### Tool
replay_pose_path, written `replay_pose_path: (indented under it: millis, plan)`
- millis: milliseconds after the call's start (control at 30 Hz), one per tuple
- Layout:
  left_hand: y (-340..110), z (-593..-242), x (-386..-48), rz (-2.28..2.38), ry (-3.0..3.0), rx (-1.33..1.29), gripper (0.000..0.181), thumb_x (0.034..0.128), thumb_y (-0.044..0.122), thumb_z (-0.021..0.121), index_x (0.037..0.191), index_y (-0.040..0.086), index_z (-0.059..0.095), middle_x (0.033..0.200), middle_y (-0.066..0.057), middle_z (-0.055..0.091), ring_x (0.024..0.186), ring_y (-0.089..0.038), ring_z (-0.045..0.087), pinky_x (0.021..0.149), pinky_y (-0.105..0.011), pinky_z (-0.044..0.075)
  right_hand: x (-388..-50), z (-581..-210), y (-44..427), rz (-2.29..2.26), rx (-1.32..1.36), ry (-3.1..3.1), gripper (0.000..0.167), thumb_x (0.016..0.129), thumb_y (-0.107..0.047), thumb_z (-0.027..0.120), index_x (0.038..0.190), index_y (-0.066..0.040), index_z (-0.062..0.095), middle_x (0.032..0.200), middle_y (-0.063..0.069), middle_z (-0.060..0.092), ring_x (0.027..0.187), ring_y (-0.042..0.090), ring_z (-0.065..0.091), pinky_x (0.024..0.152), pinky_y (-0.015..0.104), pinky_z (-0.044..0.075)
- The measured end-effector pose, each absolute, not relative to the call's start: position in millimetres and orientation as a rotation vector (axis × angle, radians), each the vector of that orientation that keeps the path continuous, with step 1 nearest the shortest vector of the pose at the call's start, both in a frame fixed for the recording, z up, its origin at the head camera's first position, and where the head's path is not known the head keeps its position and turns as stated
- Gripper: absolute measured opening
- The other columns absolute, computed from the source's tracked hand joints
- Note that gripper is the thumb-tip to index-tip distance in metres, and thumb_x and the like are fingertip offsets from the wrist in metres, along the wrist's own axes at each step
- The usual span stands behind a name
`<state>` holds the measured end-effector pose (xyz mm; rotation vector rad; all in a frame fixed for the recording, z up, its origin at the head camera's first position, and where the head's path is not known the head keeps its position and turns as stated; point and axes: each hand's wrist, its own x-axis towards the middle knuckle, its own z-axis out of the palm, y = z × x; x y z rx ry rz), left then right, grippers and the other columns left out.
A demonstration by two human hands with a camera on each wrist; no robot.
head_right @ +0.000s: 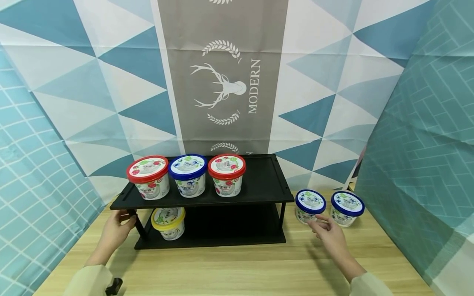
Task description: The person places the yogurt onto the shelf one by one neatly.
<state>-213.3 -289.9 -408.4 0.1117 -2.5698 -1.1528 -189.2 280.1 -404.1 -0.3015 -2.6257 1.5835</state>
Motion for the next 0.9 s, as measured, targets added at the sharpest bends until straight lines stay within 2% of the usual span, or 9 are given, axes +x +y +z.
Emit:
replay_pose_path:
  millis: [100,167,200,300,367,467,667,800,900]
  plan:
    - [-290,-408,-213,-1.161,-2.575,0.112,0.036,0.0940,0.009,0.047,0.129,0.002,0.040,0.125,-0.029,0.049,0.114,-0.045,0.053,0.080,-0.041,0.050,-193,-411,293,1.564,-0.364,-2.629,0.076,0.090,-0.048,0.055,0.138,0.005,0.033,0.127,0.027,0.053,0.084,-0.002,0.061,0.078,0.025,0.054]
    - [-290,-409,-213,-1.166,-2.579,0.112,0.037,0.0945,0.010,0.046,0.130,0.002,0.039,0.126,-0.029,0.049,0.114,-0.045,0.052,0.082,-0.043,0.050,-197,-417,300,1.568,-0.391,-2.637,0.080,0.089,-0.050,0.056,0.139,0.007,0.030,0.129,0.029,0.051,0.086,0.002,0.061,0.080,0.029,0.054]
    - [-291,-409,-213,-1.171,-2.582,0.114,0.037,0.0949,0.010,0.046,0.131,0.003,0.039,0.126,-0.028,0.049,0.115,-0.045,0.052,0.082,-0.044,0.050,-199,-419,302,1.565,-0.422,-2.634,0.080,0.088,-0.050,0.058,0.139,0.006,0.030,0.128,0.029,0.051,0.086,0.005,0.062,0.078,0.031,0.054]
    - [-291,-409,-213,-1.168,-2.581,0.116,0.037,0.0949,0.010,0.046,0.130,0.003,0.038,0.126,-0.028,0.049,0.114,-0.045,0.052,0.079,-0.040,0.051,-209,-425,308,1.589,-0.445,-2.661,0.087,0.087,-0.049,0.059,0.143,0.007,0.021,0.133,0.032,0.043,0.102,0.026,0.060,0.083,0.039,0.053]
    - [-291,-410,-213,-1.158,-2.571,0.118,0.036,0.0942,0.009,0.047,0.129,0.002,0.039,0.125,-0.028,0.050,0.113,-0.045,0.053,0.076,-0.036,0.050,-216,-427,310,1.609,-0.461,-2.671,0.094,0.086,-0.049,0.061,0.146,0.006,0.013,0.137,0.034,0.036,0.114,0.038,0.051,0.089,0.045,0.049]
    - [-291,-410,-214,-1.145,-2.555,0.113,0.035,0.0927,0.007,0.048,0.126,0.002,0.041,0.122,-0.028,0.052,0.111,-0.045,0.055,0.073,-0.031,0.049,-225,-429,313,1.598,-0.434,-2.707,0.102,0.086,-0.047,0.063,0.147,0.006,0.001,0.141,0.037,0.024,0.126,0.048,0.035,0.098,0.054,0.041]
    - [-291,-410,-215,-1.156,-2.546,0.115,0.035,0.0922,0.005,0.048,0.126,0.001,0.041,0.122,-0.027,0.051,0.111,-0.044,0.055,0.072,-0.028,0.049,-240,-434,315,1.649,-0.406,-2.699,0.111,0.084,-0.044,0.066,0.146,0.003,-0.013,0.148,0.038,0.007,0.136,0.051,0.017,0.109,0.060,0.023]
    - [-290,-411,-214,-1.166,-2.548,0.138,0.036,0.0923,0.006,0.048,0.127,0.002,0.041,0.122,-0.027,0.051,0.111,-0.044,0.055,0.070,-0.025,0.048,-248,-437,315,1.724,-0.385,-2.654,0.113,0.083,-0.041,0.068,0.146,0.000,-0.016,0.149,0.037,0.001,0.138,0.051,0.011,0.110,0.060,0.020]
    - [-289,-411,-214,-1.176,-2.551,0.141,0.037,0.0927,0.006,0.048,0.128,0.003,0.040,0.123,-0.027,0.051,0.112,-0.044,0.055,0.072,-0.027,0.049,-253,-440,313,1.757,-0.383,-2.623,0.114,0.083,-0.039,0.069,0.146,0.000,-0.017,0.150,0.036,0.001,0.138,0.051,0.011,0.111,0.059,0.020]
